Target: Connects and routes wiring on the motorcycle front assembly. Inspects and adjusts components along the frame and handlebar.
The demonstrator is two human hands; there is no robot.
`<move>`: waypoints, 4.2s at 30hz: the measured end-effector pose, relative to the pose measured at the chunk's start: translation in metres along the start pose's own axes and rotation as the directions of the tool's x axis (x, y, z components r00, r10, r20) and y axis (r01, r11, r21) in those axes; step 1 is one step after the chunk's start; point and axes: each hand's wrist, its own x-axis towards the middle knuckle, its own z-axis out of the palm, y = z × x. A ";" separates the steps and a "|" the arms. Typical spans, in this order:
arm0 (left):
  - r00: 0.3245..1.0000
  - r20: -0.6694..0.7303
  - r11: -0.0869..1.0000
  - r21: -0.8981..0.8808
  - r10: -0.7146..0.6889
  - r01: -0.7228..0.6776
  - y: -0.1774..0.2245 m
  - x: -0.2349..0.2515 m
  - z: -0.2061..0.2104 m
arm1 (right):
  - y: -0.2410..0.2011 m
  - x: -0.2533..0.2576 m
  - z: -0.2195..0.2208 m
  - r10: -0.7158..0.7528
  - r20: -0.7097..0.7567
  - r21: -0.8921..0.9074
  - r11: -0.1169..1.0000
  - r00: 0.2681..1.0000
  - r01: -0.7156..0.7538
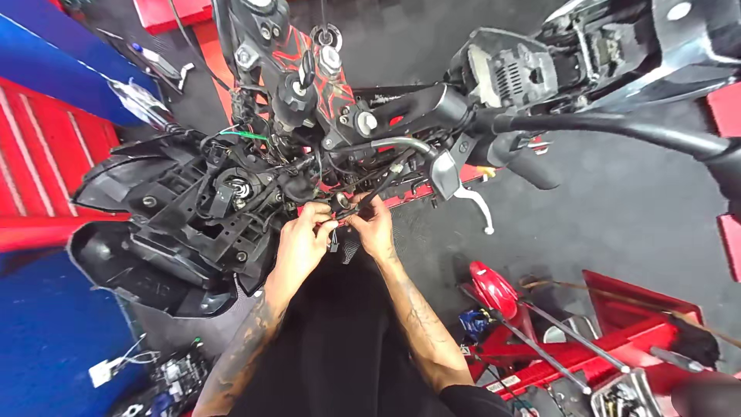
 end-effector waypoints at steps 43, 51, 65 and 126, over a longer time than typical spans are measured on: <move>0.879 -0.477 0.890 -0.391 0.024 -0.236 0.017 -0.007 0.023 | -0.041 -0.016 -0.020 0.094 0.070 0.089 0.991 0.993 -0.101; 0.985 -0.167 0.830 -0.555 -0.047 -0.054 0.014 -0.021 -0.002 | -0.046 0.005 -0.034 0.090 0.440 0.109 0.982 0.894 -0.153; 0.990 -0.137 0.914 -0.406 -0.041 -0.018 0.009 -0.033 -0.009 | -0.039 -0.002 -0.028 0.058 0.446 0.251 0.950 0.893 -0.187; 0.807 -0.536 0.956 -0.003 0.247 -0.295 -0.039 -0.007 0.073 | -0.047 -0.032 0.005 0.192 0.096 0.253 0.944 0.977 -0.210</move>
